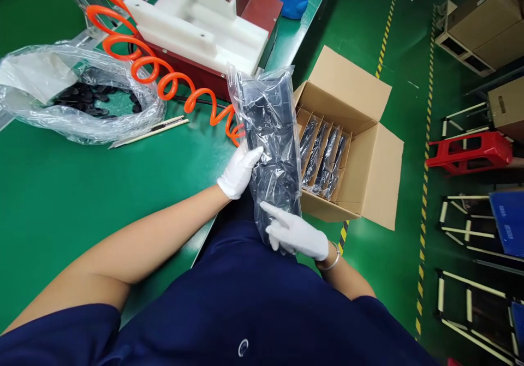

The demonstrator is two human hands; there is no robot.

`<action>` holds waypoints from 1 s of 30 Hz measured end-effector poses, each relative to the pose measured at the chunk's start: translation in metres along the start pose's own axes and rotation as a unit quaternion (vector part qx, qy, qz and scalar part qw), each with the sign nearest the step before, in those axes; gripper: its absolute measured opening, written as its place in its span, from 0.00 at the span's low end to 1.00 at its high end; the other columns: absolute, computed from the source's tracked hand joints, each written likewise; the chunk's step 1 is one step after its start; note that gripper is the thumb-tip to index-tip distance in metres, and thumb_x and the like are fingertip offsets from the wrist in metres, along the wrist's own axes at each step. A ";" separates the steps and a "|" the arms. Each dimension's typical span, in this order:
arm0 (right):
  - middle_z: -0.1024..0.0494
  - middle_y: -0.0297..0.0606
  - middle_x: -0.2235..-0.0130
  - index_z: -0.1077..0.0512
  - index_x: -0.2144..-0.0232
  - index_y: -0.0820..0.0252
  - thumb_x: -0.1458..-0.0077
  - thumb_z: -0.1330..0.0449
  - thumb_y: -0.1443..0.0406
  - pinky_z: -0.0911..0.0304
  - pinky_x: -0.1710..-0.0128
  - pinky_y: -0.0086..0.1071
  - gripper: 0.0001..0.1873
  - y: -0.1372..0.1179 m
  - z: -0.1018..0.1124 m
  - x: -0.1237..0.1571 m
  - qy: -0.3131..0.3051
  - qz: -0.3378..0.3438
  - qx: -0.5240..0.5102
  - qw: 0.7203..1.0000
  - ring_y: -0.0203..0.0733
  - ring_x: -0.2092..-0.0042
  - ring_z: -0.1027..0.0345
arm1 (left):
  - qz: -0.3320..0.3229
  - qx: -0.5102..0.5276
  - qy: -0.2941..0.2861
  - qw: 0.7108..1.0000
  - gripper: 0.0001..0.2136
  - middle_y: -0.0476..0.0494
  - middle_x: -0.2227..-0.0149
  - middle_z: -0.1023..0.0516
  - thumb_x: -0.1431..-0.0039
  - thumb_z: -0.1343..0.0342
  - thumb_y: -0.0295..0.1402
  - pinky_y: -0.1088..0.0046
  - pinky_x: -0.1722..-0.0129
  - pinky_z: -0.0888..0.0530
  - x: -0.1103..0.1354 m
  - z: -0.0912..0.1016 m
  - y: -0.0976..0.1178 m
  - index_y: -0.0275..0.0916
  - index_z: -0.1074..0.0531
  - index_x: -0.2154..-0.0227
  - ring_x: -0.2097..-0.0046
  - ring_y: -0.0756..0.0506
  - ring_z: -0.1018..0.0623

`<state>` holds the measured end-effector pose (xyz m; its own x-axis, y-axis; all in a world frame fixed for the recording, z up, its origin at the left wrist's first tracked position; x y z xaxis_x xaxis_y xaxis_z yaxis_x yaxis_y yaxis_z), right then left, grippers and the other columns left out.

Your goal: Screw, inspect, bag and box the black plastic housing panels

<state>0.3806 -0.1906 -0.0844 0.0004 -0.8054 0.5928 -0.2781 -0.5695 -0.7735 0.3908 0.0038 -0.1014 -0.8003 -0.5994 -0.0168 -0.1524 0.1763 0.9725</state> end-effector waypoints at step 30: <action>0.19 0.40 0.54 0.31 0.47 0.58 0.48 0.36 0.54 0.27 0.49 0.41 0.28 0.019 0.144 -0.021 0.384 0.184 -0.026 0.905 0.44 0.55 0.24 | 0.153 -0.008 -0.113 0.982 0.34 0.34 0.45 0.24 0.38 0.46 0.54 0.66 0.63 0.21 0.010 -0.015 -0.020 0.39 0.40 0.36 0.58 0.44 0.20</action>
<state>0.5136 -0.2081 -0.1438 -0.7630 -0.5753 0.2947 -0.1692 -0.2623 -0.9501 0.3943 -0.0178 -0.1171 -0.9155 -0.3322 0.2269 0.1220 0.3081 0.9435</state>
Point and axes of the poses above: each hand's wrist, its own x-axis away from the middle knuckle, its own z-axis out of the back of the hand, y = z × x, the point moved 6 cm from there along -x, towards the middle knuckle
